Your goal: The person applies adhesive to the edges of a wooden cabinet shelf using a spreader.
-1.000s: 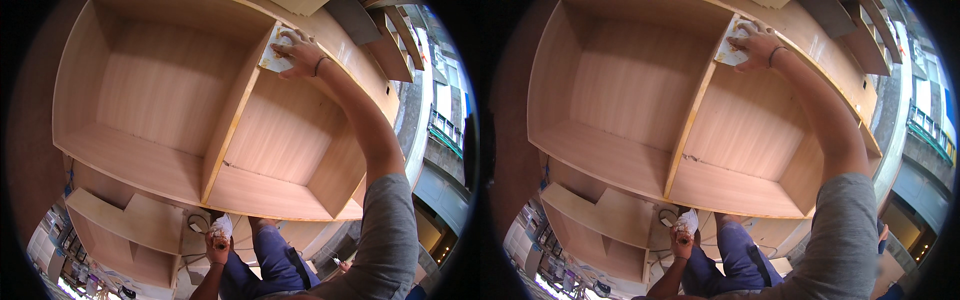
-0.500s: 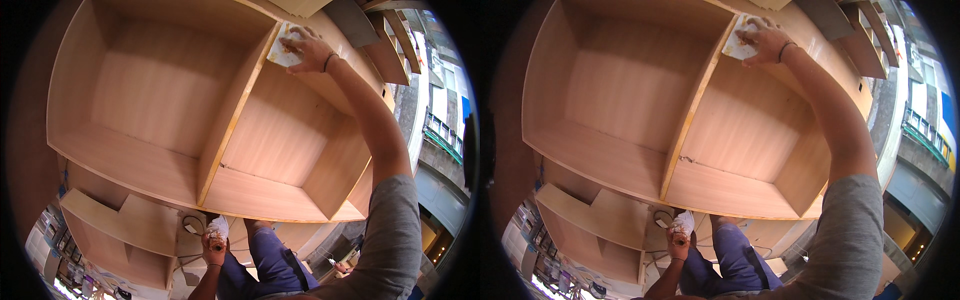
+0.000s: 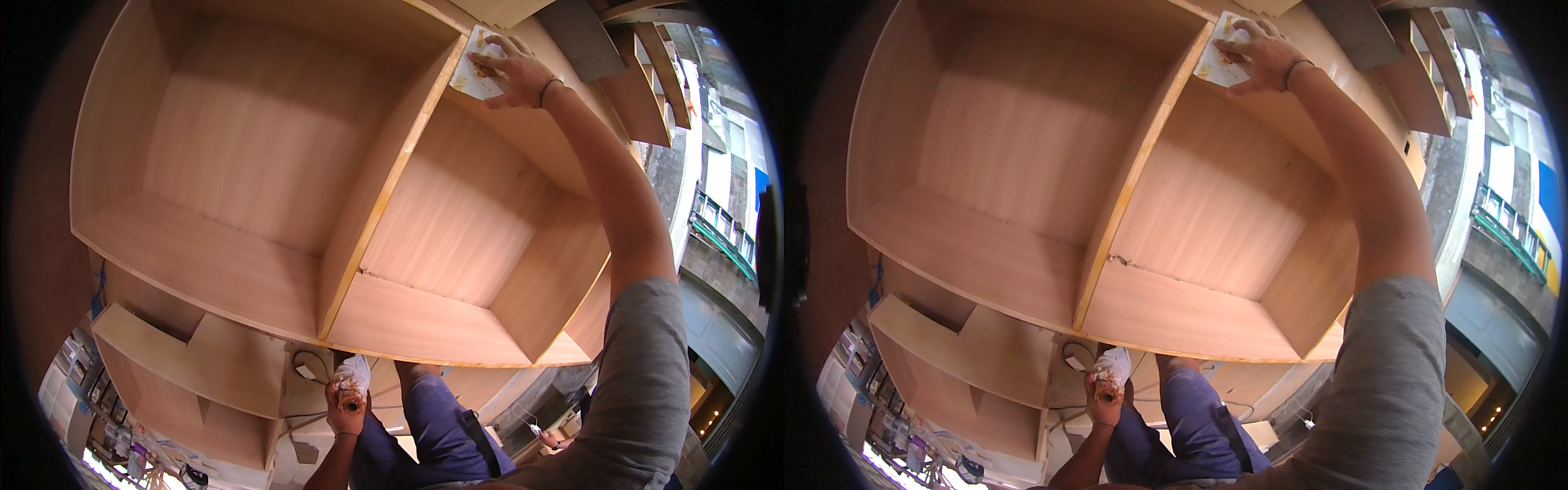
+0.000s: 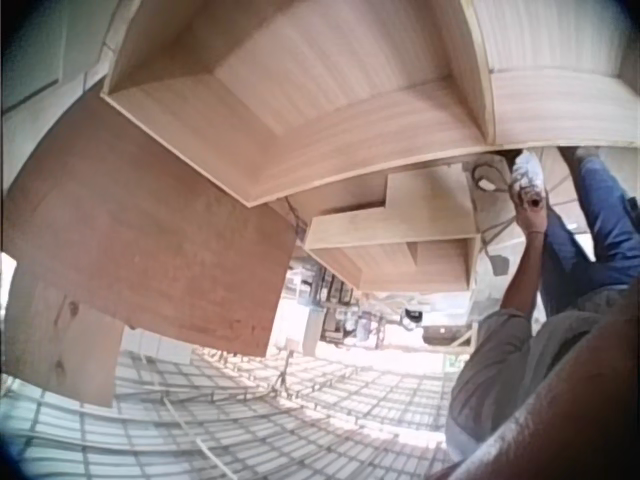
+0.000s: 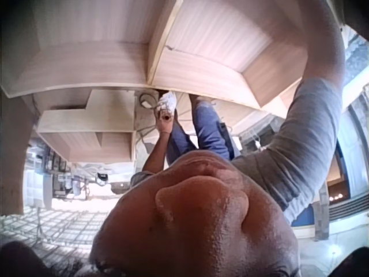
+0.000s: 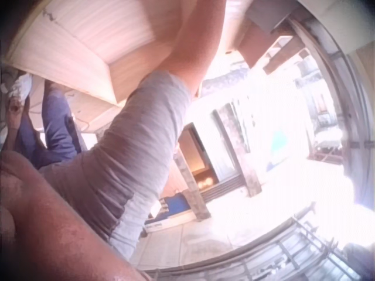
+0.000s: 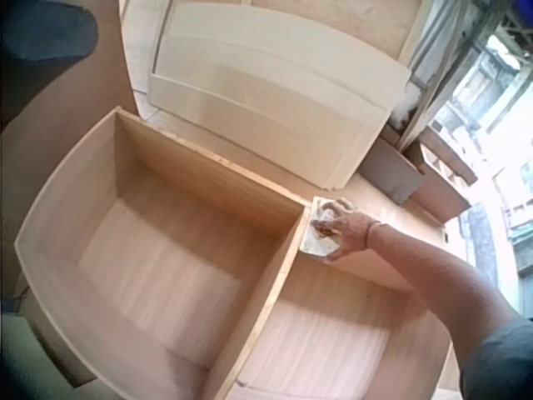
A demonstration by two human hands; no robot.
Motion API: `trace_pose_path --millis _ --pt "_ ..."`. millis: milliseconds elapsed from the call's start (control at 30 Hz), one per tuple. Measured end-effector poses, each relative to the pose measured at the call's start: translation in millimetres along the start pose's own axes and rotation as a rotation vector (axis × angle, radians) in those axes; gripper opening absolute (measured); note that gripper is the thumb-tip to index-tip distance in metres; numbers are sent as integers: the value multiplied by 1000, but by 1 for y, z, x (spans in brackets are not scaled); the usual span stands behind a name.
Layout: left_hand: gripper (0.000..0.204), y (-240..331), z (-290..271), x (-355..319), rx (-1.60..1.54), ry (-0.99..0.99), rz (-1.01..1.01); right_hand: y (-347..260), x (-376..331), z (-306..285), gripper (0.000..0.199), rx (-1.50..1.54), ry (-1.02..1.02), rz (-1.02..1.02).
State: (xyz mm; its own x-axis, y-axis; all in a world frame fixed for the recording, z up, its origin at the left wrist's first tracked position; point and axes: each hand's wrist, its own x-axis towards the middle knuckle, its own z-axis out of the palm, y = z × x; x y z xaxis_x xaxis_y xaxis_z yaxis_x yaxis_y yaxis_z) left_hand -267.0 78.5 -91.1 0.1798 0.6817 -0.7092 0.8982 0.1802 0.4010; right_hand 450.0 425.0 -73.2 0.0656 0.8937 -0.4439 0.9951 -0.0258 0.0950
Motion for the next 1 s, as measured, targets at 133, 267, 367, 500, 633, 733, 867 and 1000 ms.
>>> trace_pose_path --millis 133,267,367,500,633,733,867,1000 --pt "94 -31 22 -6 -137 -40 -77 -8 -1 -14 91 -52 76 -21" --pt "94 -25 23 -3 -136 -50 -48 -16 -5 -16 91 -52 -9 41" --pt "94 -24 17 -6 -131 -39 -66 -22 -6 -27 91 -86 -113 73" --pt "94 -20 12 -5 -180 -38 -73 -27 -13 -32 92 -61 -57 50" --pt "94 -40 30 -7 -311 -80 -87 -30 -12 -1 92 93 39 -12" --pt "94 -27 24 -4 -223 -33 -2 -33 -19 11 92 98 62 42" --pt "94 -21 9 -4 -169 -10 -21 -38 -21 -4 91 -3 -43 51" --pt "94 -16 12 -6 -198 1 -40 -39 -20 -10 91 -3 14 22"
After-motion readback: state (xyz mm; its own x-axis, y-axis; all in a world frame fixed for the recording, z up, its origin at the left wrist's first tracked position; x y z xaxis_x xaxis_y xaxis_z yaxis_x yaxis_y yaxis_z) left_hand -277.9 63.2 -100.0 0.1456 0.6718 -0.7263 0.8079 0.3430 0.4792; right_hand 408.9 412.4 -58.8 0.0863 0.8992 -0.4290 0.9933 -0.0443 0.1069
